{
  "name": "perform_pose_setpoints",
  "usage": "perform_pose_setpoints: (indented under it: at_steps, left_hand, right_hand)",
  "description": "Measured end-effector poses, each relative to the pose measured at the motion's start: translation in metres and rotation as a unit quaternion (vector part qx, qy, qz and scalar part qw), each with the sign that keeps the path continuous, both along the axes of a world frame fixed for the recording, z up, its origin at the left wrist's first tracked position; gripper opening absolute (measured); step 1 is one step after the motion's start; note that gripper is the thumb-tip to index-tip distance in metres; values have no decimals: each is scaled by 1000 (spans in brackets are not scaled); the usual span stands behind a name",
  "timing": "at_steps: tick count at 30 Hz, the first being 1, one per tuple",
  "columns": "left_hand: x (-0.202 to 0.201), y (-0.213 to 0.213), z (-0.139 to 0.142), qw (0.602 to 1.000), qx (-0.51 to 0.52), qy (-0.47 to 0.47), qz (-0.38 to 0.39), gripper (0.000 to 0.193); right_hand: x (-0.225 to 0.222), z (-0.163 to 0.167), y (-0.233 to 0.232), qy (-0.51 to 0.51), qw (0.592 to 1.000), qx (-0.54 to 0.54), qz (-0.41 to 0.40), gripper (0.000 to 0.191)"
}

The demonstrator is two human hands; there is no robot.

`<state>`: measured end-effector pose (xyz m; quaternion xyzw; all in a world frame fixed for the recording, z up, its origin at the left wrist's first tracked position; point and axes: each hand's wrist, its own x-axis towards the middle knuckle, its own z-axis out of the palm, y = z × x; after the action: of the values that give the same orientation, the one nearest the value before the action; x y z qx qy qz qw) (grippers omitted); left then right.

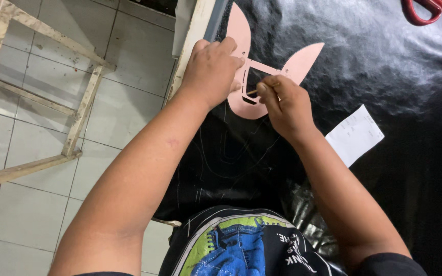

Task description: The person holds a pink paper pattern template on a black leather sheet and traces around its edges with a pen, repositioning the template to trace multiple outlines. They then carry the pattern pieces to a side table and stack them with other cut pattern pieces.

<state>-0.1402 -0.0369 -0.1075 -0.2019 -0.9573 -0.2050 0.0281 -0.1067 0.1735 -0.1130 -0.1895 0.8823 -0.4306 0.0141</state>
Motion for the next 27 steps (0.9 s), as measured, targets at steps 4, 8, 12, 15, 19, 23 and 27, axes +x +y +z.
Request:
perform_pose_setpoints:
  at_steps: [4, 8, 12, 15, 19, 23, 27]
  left_hand:
    - [2, 1, -3, 1000, 3, 4, 6, 45]
    - [2, 4, -6, 1000, 7, 2, 11, 45]
    - [0, 5, -6, 1000, -4, -2, 13, 47]
    - [2, 8, -3, 1000, -20, -16, 10, 49]
    - [2, 14, 2, 997, -63, -41, 18, 40]
    - [1, 21, 5, 992, -110, -67, 21, 37]
    - [3, 23, 6, 992, -110, -54, 26, 33]
  right_hand:
    - [9, -2, 5, -12, 1000, 5, 11, 12]
    - [12, -4, 5, -34, 999, -18, 6, 13]
    - [12, -4, 4, 1, 1000, -11, 28, 12]
    - [14, 1, 8, 17, 998, 28, 50, 12]
    - [12, 12, 16, 74, 988, 112, 73, 9]
    - [6, 18, 22, 116, 974, 177, 80, 8]
    - [8, 17, 21, 82, 987, 133, 49, 11]
